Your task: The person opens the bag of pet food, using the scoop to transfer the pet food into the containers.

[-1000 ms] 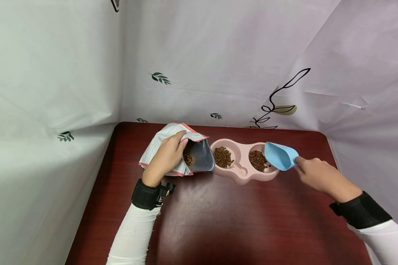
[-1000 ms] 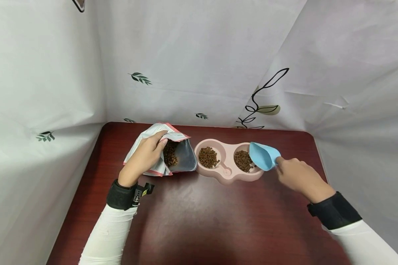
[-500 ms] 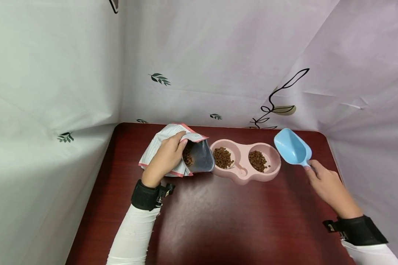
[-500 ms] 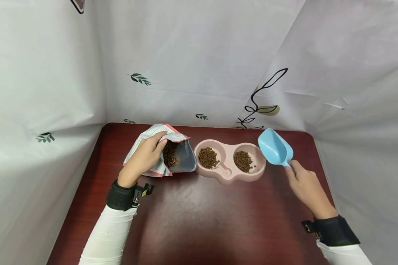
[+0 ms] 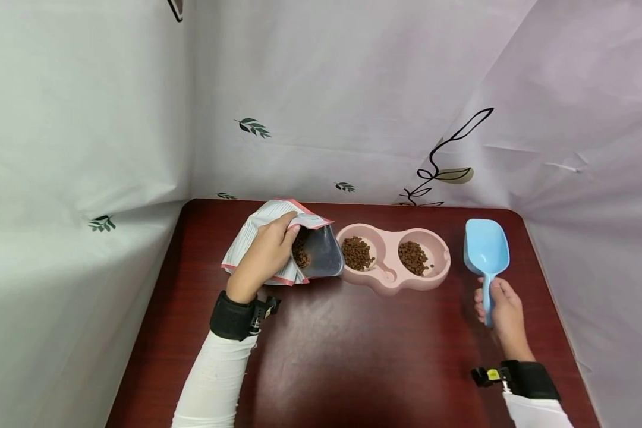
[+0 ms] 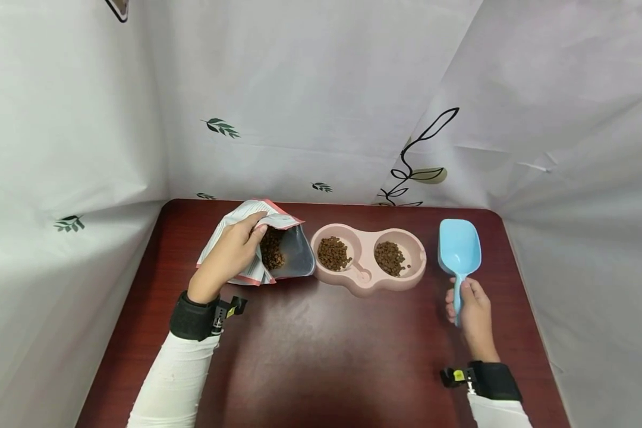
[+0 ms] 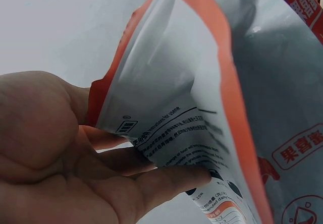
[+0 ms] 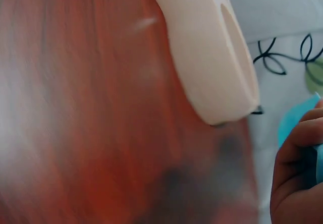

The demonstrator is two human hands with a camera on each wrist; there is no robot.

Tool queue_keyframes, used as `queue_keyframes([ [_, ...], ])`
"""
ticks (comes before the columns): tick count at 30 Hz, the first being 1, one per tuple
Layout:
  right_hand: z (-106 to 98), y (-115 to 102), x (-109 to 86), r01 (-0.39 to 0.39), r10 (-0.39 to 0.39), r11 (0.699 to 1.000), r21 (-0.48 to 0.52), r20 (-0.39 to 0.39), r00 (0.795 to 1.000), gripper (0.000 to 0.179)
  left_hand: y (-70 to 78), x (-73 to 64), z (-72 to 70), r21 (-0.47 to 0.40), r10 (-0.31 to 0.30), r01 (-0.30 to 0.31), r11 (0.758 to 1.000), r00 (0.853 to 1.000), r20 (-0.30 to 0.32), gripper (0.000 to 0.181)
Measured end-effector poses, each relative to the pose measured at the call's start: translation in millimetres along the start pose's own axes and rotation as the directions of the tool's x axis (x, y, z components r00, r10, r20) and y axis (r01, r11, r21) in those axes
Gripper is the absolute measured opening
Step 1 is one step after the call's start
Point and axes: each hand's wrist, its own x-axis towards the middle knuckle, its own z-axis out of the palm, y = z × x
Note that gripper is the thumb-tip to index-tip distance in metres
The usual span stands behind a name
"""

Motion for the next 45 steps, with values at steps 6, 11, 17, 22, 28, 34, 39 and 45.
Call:
queue_keyframes([
  [6, 6.8, 32.0, -2.3, -0.078, 0.090, 0.972, 0.223, -0.045, 0.995, 0.036, 0.3, -0.6, 0.5, -0.002, -0.009, 0.009, 1.000, 1.000, 0.004, 0.043],
  [11, 16.1, 48.5, -2.5, -0.105, 0.132, 0.955, 0.277, -0.082, 0.988, 0.038, 0.0, -0.9, 0.7, -0.004, -0.014, 0.014, 1.000, 1.000, 0.002, 0.043],
  [17, 24.8, 60.9, -1.9, -0.107, 0.144, 0.938, 0.330, -0.091, 0.985, 0.040, 0.2, -0.4, 0.3, -0.004, -0.017, 0.017, 1.000, 1.000, 0.001, 0.043],
  [22, 29.9, 65.7, -2.2, -0.111, 0.151, 0.925, 0.362, -0.083, 0.985, 0.043, 0.1, -0.1, 0.2, -0.004, -0.025, 0.025, 1.000, 1.000, 0.012, 0.044],
  [28, 30.9, 65.5, -3.2, -0.114, 0.141, 0.909, 0.400, -0.039, 0.989, 0.042, 0.8, -0.5, -0.5, -0.011, -0.022, 0.022, 1.000, 1.000, 0.012, 0.044],
  [34, 30.4, 65.9, -3.5, -0.124, 0.144, 0.888, 0.444, -0.013, 0.989, 0.041, 1.1, -0.3, -0.5, -0.006, -0.017, 0.017, 1.000, 1.000, 0.009, 0.043],
  [39, 29.9, 65.0, -4.4, -0.136, 0.156, 0.883, 0.449, -0.008, 0.988, 0.044, 1.6, -0.5, -0.3, -0.006, -0.018, 0.018, 1.000, 1.000, 0.012, 0.044],
  [45, 30.0, 64.1, -6.1, -0.150, 0.169, 0.887, 0.437, -0.005, 0.986, 0.047, 2.1, -1.2, -0.1, -0.007, -0.023, 0.023, 1.000, 1.000, 0.018, 0.044],
])
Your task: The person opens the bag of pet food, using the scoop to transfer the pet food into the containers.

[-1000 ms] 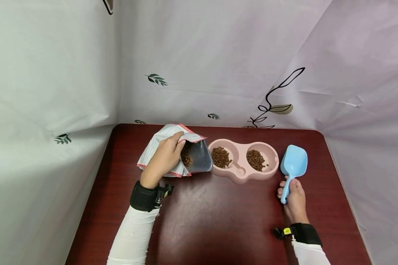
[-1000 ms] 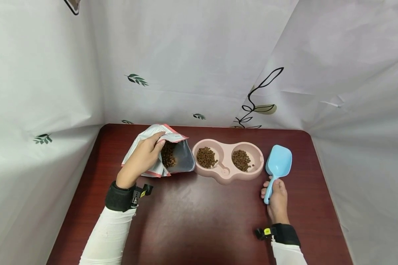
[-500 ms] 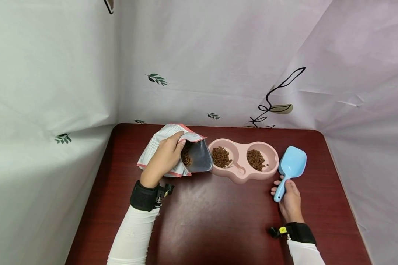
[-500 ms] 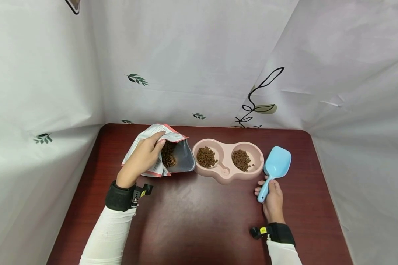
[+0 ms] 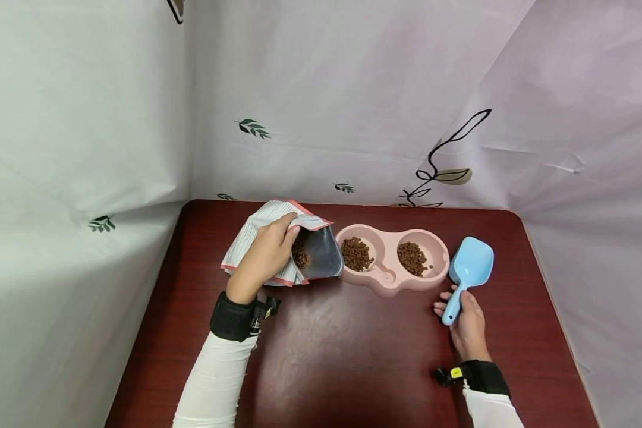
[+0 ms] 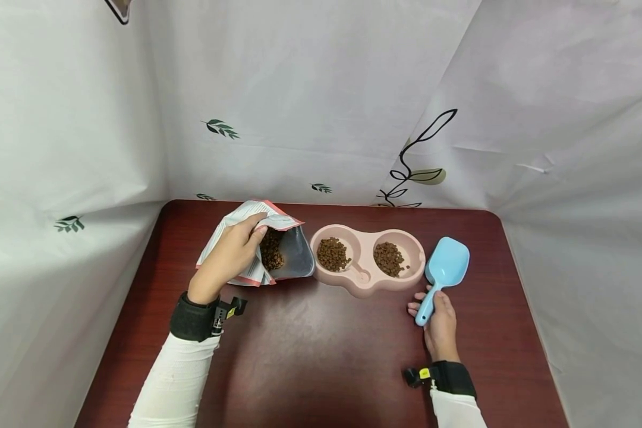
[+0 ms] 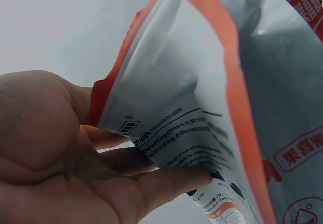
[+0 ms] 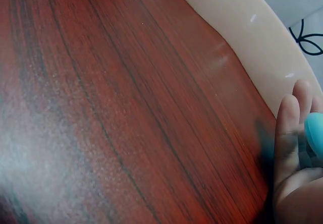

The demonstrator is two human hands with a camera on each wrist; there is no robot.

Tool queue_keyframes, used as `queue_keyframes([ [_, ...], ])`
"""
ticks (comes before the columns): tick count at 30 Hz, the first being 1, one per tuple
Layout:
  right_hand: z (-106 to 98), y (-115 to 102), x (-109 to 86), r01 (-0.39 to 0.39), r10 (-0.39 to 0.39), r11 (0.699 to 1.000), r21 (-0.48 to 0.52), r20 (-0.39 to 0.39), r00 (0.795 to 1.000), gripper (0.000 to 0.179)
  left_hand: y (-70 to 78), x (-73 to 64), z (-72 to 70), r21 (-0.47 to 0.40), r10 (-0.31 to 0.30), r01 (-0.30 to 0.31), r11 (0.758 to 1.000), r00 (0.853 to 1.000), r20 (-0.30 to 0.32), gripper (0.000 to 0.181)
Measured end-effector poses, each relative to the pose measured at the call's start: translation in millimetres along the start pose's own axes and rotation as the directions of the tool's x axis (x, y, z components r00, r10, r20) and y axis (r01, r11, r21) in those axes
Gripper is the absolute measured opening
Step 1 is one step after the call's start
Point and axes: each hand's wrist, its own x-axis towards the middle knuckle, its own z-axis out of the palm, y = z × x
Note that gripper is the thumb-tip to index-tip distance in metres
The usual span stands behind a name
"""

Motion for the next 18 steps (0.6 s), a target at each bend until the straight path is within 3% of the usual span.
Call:
queue_keyframes([
  [7, -1.7, 1.7, -1.5, 0.011, -0.012, 1.000, 0.011, 0.026, 1.000, 0.044, -1.3, -0.1, 0.5, -0.001, -0.007, 0.007, 1.000, 1.000, 0.003, 0.044],
  [12, -2.5, -3.0, -4.8, -0.037, 0.037, 0.997, -0.071, -0.010, 0.999, 0.039, -2.2, 0.1, -0.4, 0.000, 0.004, -0.004, 1.000, 1.000, -0.007, 0.043],
  [15, -1.5, -11.5, -11.8, -0.094, 0.068, 0.969, -0.227, -0.122, 0.990, 0.038, -1.7, 0.1, -1.1, 0.002, 0.009, -0.009, 1.000, 1.000, -0.008, 0.043],
  [18, -0.3, -19.7, -22.8, -0.101, -0.025, 0.908, -0.408, -0.292, 0.956, 0.037, -0.8, 0.4, -1.7, 0.010, 0.011, -0.011, 1.000, 1.000, -0.010, 0.044],
])
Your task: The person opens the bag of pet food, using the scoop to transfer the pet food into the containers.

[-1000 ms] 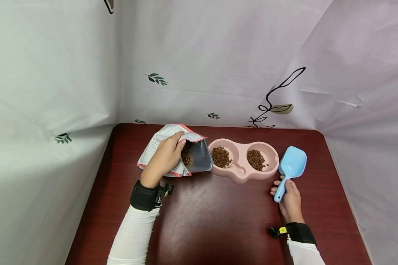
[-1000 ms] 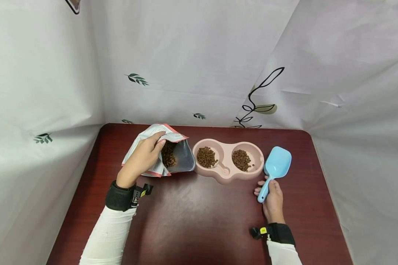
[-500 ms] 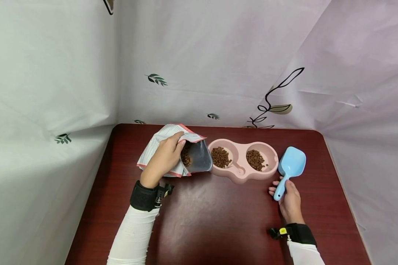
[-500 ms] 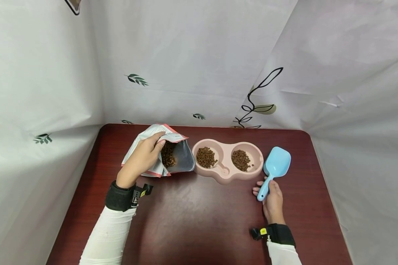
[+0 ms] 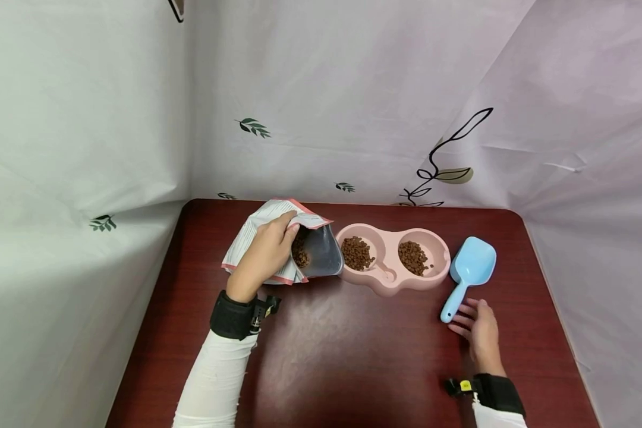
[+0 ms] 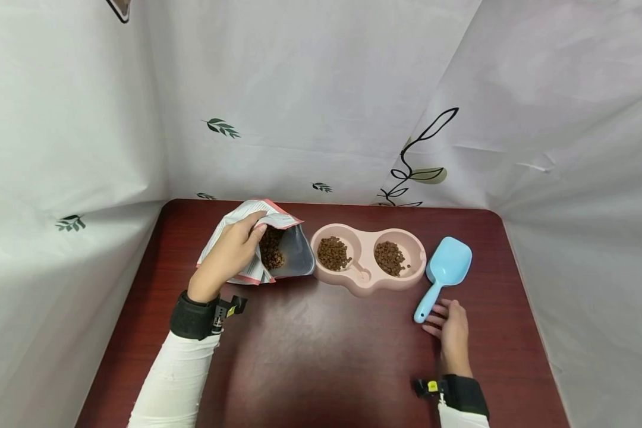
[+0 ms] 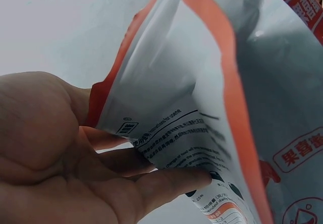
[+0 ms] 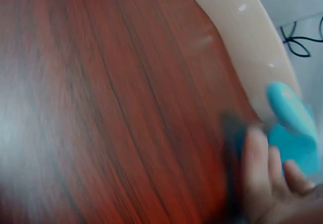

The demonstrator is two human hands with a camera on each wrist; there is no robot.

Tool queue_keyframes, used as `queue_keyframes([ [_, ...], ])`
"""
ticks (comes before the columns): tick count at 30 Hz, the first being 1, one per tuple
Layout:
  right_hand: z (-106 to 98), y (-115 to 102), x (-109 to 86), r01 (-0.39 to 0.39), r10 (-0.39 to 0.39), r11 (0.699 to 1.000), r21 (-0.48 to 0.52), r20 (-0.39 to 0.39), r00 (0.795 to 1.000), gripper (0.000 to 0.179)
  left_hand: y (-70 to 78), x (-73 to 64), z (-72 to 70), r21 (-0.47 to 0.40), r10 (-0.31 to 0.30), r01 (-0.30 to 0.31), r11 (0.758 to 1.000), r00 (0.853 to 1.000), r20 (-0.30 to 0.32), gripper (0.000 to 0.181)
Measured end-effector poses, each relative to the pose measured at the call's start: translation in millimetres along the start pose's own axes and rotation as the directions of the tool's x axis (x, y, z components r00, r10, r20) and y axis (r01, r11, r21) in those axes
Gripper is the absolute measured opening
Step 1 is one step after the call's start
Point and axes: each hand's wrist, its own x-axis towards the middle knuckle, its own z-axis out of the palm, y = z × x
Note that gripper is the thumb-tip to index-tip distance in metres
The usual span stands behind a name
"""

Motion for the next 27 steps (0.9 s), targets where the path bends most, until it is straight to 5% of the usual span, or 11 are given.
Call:
queue_keyframes([
  [3, -5.6, -5.3, -13.2, 0.135, -0.157, 0.984, -0.113, -0.228, 0.961, 0.030, 1.8, 0.3, -0.9, 0.013, 0.008, -0.008, 1.000, 1.000, -0.004, 0.043],
  [6, -3.1, -14.1, -27.2, 0.326, -0.387, 0.918, -0.227, -0.330, 0.861, 0.022, 3.0, 0.4, -1.6, 0.024, 0.012, -0.011, 1.000, 1.000, -0.005, 0.043],
  [10, 26.9, -31.0, -47.3, 0.550, -0.655, 0.730, -0.406, -0.187, 0.732, 0.019, 3.5, -0.7, -1.5, 0.027, 0.011, -0.011, 1.000, 1.000, -0.010, 0.043],
  [12, 51.2, -36.4, -55.0, 0.643, -0.719, 0.638, -0.425, -0.028, 0.695, 0.018, 3.7, -1.7, -0.6, 0.028, 0.010, -0.010, 1.000, 1.000, -0.012, 0.043],
  [13, 64.4, -37.8, -57.6, 0.674, -0.715, 0.618, -0.405, 0.067, 0.696, 0.019, 3.9, -2.2, 0.1, 0.027, 0.009, -0.009, 1.000, 1.000, -0.013, 0.043],
  [15, 91.9, -38.4, -60.4, 0.691, -0.644, 0.633, -0.348, 0.258, 0.720, 0.020, 4.5, -3.7, 1.9, 0.026, 0.008, -0.007, 1.000, 1.000, -0.009, 0.043],
  [16, 106.1, -37.9, -60.7, 0.674, -0.580, 0.669, -0.312, 0.347, 0.737, 0.022, 5.0, -4.7, 3.0, 0.026, 0.007, -0.007, 1.000, 1.000, -0.005, 0.043],
  [19, 147.3, -35.6, -59.4, 0.514, -0.325, 0.831, -0.211, 0.566, 0.758, 0.034, 7.4, -8.4, 6.1, 0.022, -0.001, 0.001, 1.000, 1.000, 0.006, 0.044],
  [22, 180.7, -33.5, -57.0, 0.284, -0.128, 0.950, -0.131, 0.666, 0.735, 0.051, 10.8, -13.2, 8.5, 0.020, -0.012, 0.011, 1.000, 1.000, 0.013, 0.044],
  [27, 214.4, -31.2, -58.5, 0.111, -0.016, 0.990, -0.086, 0.713, 0.701, 0.059, 13.7, -18.9, 11.3, 0.010, 0.002, -0.002, 1.000, 1.000, 0.006, 0.043],
])
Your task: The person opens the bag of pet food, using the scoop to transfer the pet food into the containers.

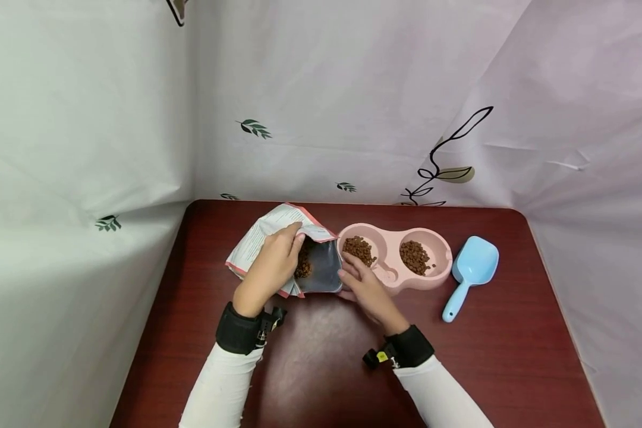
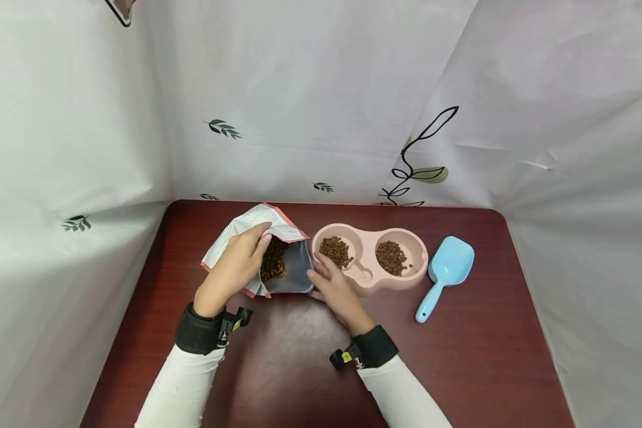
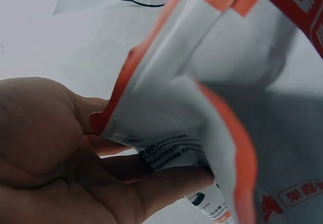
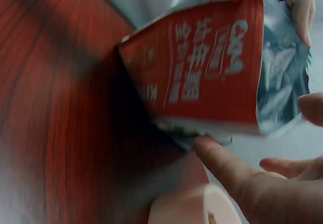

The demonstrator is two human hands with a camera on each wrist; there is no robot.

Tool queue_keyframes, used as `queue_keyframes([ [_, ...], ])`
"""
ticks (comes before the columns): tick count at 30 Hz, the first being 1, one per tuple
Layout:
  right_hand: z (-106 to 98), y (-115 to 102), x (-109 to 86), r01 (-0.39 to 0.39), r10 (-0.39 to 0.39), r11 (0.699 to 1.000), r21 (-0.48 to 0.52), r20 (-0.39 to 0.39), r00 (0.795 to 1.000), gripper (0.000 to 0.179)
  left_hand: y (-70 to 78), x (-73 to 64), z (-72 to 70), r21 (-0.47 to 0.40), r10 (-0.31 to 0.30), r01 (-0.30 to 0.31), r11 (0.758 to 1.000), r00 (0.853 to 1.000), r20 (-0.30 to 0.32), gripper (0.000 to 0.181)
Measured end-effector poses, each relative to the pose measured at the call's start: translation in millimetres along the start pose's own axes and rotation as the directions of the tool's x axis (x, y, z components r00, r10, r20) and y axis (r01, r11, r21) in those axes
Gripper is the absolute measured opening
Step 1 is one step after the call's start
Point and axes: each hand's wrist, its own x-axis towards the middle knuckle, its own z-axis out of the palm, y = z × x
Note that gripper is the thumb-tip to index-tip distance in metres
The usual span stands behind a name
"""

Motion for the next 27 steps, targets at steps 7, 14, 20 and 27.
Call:
queue_keyframes([
  [7, 10.3, 0.8, 8.4, 0.068, -0.067, 0.997, -0.033, 0.012, 0.998, 0.051, 0.2, -1.5, 5.6, 0.009, 0.030, -0.030, 1.000, 0.999, -0.041, 0.042],
  [14, 8.8, 5.0, 9.7, 0.094, -0.095, 0.993, -0.070, -0.013, 0.995, 0.050, 0.0, -18.2, 12.8, 0.039, 0.044, -0.042, 0.998, 0.997, -0.055, 0.067],
  [20, 14.1, 5.1, 8.9, 0.096, -0.098, 0.992, -0.083, -0.020, 0.995, 0.056, -31.9, -57.6, 33.8, 0.144, 0.236, -0.217, 0.966, 0.963, -0.128, 0.116],
  [27, 18.8, -1.2, 5.8, 0.111, -0.110, 0.993, -0.049, 0.023, 0.994, 0.062, -65.4, -82.5, 64.3, 0.404, 0.426, -0.296, 0.866, 0.859, -0.284, 0.087],
])
